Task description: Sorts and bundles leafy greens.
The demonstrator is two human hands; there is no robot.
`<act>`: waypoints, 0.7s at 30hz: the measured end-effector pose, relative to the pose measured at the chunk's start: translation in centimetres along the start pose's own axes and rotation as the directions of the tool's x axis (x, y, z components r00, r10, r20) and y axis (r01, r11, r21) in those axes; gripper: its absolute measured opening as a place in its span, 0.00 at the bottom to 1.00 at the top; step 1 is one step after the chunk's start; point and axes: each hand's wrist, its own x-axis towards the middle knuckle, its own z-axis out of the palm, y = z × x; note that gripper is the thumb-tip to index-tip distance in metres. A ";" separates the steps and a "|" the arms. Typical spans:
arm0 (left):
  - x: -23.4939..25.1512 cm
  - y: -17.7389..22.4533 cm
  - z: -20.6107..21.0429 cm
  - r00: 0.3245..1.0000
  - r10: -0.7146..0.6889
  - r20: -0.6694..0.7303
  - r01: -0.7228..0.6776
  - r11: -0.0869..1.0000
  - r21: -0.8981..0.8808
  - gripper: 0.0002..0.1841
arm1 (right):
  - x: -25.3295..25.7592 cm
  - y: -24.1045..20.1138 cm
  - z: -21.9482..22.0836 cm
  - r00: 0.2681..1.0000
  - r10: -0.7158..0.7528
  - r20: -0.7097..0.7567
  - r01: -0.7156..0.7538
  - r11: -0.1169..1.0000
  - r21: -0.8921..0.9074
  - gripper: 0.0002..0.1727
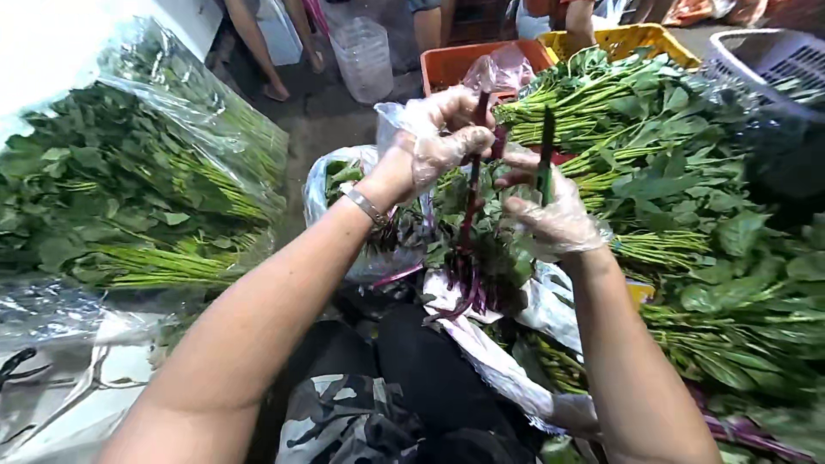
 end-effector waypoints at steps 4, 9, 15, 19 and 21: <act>-0.3 0.1 0.0 0.988 0.137 0.066 -0.145 0.978 0.151 0.14 | -0.1 -1.0 2.9 0.993 -0.056 -0.104 0.043 0.991 -0.126 0.09; -9.3 -5.1 -3.7 0.959 -0.268 0.089 0.121 0.672 0.730 0.32 | -1.2 -0.8 0.4 0.873 0.175 -0.454 -0.149 0.984 0.094 0.06; -12.0 -8.5 5.8 0.993 -0.005 -0.117 0.010 0.999 0.040 0.22 | -0.9 -1.0 1.5 0.846 0.101 -0.524 -0.010 0.985 0.174 0.07; -6.4 -5.7 5.4 0.962 0.211 -0.174 -0.222 0.974 -0.048 0.11 | -0.3 -5.1 -0.8 0.834 -0.067 -0.548 0.137 0.987 0.087 0.08; -3.8 -3.8 3.5 0.931 0.256 -0.261 -0.269 0.963 -0.016 0.11 | 0.1 -6.7 -3.2 0.748 -0.075 -0.660 0.196 0.974 0.112 0.04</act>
